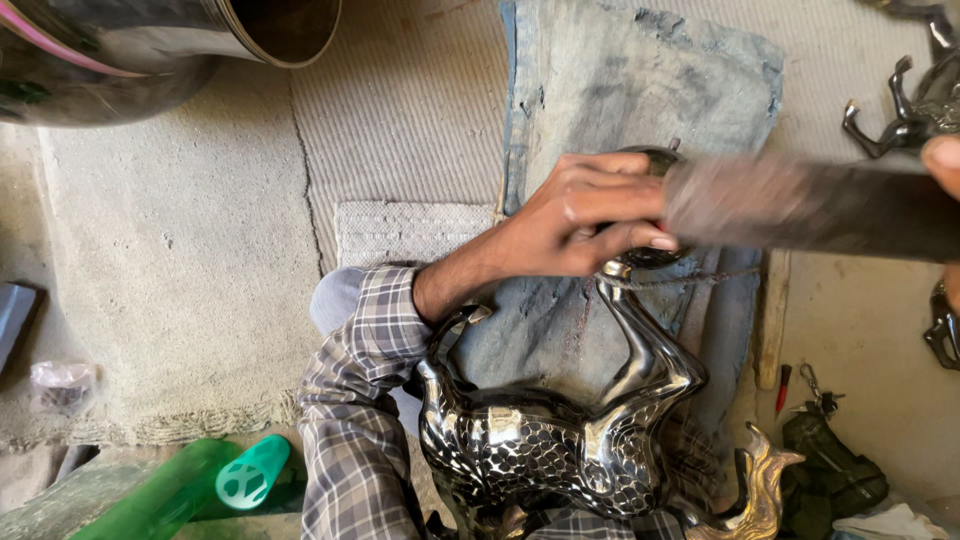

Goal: The person uses a hammer and a red-handled punch to create a textured pattern on a small metal sphere. They hold the sphere steady with one hand while striking the punch with the other, working on the surface of the object.

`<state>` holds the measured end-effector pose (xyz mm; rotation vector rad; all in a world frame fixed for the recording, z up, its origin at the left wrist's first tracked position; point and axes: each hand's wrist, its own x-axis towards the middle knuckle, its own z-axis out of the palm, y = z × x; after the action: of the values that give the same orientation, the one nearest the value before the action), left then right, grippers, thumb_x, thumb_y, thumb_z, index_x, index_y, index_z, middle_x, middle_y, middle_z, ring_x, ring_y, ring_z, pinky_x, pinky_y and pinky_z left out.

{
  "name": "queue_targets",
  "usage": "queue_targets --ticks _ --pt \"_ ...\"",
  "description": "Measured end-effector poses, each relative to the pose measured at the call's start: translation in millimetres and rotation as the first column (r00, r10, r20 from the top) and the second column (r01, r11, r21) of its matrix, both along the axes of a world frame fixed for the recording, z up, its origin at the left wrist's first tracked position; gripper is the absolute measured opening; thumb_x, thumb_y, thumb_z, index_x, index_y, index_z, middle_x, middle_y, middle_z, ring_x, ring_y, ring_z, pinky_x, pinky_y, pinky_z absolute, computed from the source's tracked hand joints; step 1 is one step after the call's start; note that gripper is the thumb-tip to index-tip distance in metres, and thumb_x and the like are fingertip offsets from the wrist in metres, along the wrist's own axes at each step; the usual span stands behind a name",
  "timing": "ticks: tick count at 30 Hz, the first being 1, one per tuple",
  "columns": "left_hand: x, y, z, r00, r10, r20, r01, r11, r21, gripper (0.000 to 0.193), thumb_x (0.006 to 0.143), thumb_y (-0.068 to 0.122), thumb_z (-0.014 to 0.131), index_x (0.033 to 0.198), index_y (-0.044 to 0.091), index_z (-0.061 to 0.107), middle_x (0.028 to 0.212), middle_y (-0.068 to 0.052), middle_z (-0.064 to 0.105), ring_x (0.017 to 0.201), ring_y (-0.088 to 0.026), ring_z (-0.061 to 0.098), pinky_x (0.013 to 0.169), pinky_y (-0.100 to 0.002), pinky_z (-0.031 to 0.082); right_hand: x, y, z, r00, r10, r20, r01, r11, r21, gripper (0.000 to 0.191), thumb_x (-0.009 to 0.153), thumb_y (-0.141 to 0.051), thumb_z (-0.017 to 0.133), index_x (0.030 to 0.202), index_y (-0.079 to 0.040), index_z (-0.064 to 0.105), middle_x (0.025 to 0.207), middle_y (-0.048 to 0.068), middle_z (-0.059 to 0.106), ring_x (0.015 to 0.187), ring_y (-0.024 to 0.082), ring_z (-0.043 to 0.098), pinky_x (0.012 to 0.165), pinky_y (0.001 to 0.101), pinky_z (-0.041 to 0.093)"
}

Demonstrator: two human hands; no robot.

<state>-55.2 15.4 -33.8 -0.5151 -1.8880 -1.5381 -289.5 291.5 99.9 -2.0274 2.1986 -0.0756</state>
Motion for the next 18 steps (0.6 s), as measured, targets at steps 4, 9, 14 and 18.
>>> queue_targets --ticks 4,9,14,18 --pt "1 -4 -3 0.996 -0.059 0.066 0.043 0.973 0.229 0.046 0.102 0.017 0.077 0.142 0.022 0.057 0.126 0.001 0.077 0.051 0.001 0.049 0.047 -0.016 0.044 2 1 0 1.000 0.004 0.001 -0.004 1.000 0.002 0.051 0.105 -0.014 0.041 0.155 -0.012 0.051 0.114 0.013 0.064 0.075 0.017 0.059 0.076 0.0313 0.056" --pt "3 -8 -1 0.999 -0.043 0.012 0.039 0.975 0.220 0.046 0.098 0.017 0.081 0.138 0.019 0.059 0.124 0.003 0.075 0.058 0.000 0.056 0.049 -0.017 0.046 3 6 0 1.000 -0.019 -0.003 0.019 1.000 0.005 0.052 0.105 -0.015 0.040 0.156 -0.012 0.051 0.115 0.013 0.064 0.076 0.017 0.059 0.076 0.0314 0.057" --pt "8 -8 1 0.995 -0.065 -0.081 0.074 0.991 0.111 0.042 0.102 0.018 0.079 0.140 0.022 0.061 0.127 0.006 0.074 0.112 -0.014 0.078 0.100 -0.032 0.067 5 12 0 1.000 -0.023 -0.007 0.023 1.000 -0.008 0.052 0.106 -0.015 0.040 0.156 -0.013 0.051 0.116 0.013 0.064 0.076 0.017 0.059 0.077 0.0315 0.057" --pt "12 -10 -5 0.999 -0.041 -0.014 0.042 0.992 0.118 0.042 0.097 0.019 0.080 0.135 0.016 0.062 0.127 -0.001 0.073 0.118 -0.016 0.075 0.097 -0.032 0.066 10 6 0 1.000 0.005 -0.022 -0.006 1.000 -0.031 0.052 0.106 -0.015 0.039 0.156 -0.013 0.051 0.117 0.013 0.064 0.077 0.017 0.059 0.077 0.0315 0.057"
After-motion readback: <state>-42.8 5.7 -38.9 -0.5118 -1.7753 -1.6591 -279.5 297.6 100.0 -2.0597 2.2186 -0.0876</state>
